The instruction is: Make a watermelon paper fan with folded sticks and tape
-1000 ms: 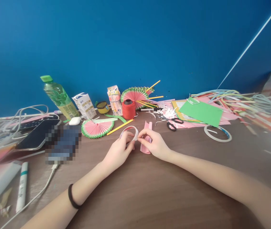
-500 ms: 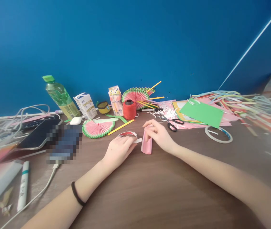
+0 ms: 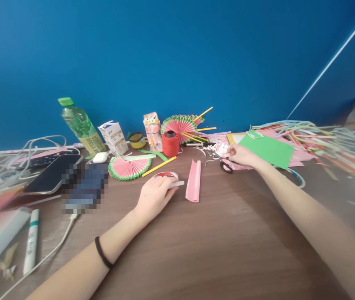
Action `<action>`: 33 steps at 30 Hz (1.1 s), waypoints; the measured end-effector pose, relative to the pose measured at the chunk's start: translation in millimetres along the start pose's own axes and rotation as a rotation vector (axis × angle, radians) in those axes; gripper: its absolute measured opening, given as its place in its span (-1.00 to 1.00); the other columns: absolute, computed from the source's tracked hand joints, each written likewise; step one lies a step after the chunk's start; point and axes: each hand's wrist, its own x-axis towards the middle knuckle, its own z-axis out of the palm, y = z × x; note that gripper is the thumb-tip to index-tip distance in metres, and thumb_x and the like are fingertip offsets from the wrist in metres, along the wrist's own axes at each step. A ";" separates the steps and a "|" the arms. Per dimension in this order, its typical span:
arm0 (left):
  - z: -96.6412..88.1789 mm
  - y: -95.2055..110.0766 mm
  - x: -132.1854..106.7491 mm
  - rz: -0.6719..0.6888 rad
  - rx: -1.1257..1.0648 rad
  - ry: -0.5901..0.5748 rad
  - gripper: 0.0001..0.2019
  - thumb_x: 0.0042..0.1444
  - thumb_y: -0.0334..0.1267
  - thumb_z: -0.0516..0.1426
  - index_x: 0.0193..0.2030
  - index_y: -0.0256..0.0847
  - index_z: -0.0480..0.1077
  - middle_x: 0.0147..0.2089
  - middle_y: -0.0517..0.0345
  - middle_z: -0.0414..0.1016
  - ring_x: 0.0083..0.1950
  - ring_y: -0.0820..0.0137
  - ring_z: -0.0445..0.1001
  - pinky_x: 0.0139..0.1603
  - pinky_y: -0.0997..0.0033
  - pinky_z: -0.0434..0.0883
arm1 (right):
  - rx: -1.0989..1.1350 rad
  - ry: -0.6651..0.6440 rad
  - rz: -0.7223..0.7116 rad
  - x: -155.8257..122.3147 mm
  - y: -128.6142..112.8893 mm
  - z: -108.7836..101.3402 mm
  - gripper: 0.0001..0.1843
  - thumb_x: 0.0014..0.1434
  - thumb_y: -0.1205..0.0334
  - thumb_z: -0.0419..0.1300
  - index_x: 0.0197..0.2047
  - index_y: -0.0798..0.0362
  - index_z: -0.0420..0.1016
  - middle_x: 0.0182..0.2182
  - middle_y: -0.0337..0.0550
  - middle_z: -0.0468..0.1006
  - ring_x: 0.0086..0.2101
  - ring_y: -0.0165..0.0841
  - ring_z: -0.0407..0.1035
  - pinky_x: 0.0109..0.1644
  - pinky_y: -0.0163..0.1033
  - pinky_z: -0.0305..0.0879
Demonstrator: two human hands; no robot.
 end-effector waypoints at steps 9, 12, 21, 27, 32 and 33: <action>-0.1 0.1 0.6 -0.008 -0.001 0.019 -0.83 0.20 -0.25 -0.03 -0.18 -0.20 0.34 -0.23 0.08 0.54 -0.26 0.37 0.48 -0.23 0.38 0.37 | -0.118 -0.217 -0.071 -4.2 3.7 -12.2 -0.65 -0.23 0.50 0.08 -0.29 0.10 0.38 -0.37 -0.16 0.49 -0.41 -0.39 0.36 -0.45 -0.40 0.17; -1.1 0.1 0.5 -0.016 -0.002 0.027 -0.81 0.20 -0.25 -0.05 -0.16 -0.19 0.35 -0.22 0.08 0.54 -0.25 0.37 0.47 -0.22 0.39 0.36 | -0.190 -0.219 -0.080 -5.8 1.2 -11.7 -0.59 -0.22 0.50 0.09 -0.21 0.09 0.36 -0.34 -0.13 0.49 -0.38 -0.35 0.37 -0.45 -0.39 0.15; -2.1 0.8 1.4 0.013 -0.008 0.068 -0.83 0.19 -0.27 -0.02 -0.16 -0.21 0.34 -0.24 0.09 0.54 -0.28 0.37 0.47 -0.26 0.40 0.35 | -0.420 -0.181 -0.061 -14.2 -14.8 -16.9 -0.63 -0.12 0.36 0.13 -0.15 0.06 0.41 -0.30 -0.03 0.51 -0.33 -0.22 0.37 -0.44 -0.30 0.10; -1.0 -0.1 0.1 -0.001 -0.019 0.038 -0.83 0.19 -0.27 -0.02 -0.15 -0.20 0.34 -0.22 0.08 0.54 -0.25 0.36 0.49 -0.22 0.38 0.35 | -0.518 -0.124 -0.099 -21.9 -24.8 -16.8 -0.81 -0.05 0.28 0.13 -0.32 0.05 0.50 -0.32 0.04 0.50 -0.27 -0.13 0.37 -0.33 -0.22 0.11; -0.8 -0.5 0.0 0.010 -0.005 0.049 -0.84 0.19 -0.28 -0.01 -0.14 -0.21 0.32 -0.22 0.10 0.54 -0.24 0.36 0.49 -0.22 0.39 0.35 | -0.310 -0.122 -0.092 -19.7 -23.1 -23.8 -0.80 -0.03 0.26 0.10 -0.31 0.03 0.48 -0.41 -0.08 0.51 -0.40 -0.24 0.35 -0.40 -0.26 0.10; -0.9 -0.6 0.0 0.013 -0.003 0.051 -0.85 0.19 -0.28 -0.01 -0.14 -0.21 0.32 -0.22 0.10 0.54 -0.24 0.36 0.49 -0.22 0.40 0.36 | -0.217 -0.137 -0.067 -18.7 -22.5 -25.8 -0.81 -0.05 0.28 0.09 -0.33 0.03 0.48 -0.45 -0.11 0.51 -0.44 -0.27 0.33 -0.43 -0.28 0.09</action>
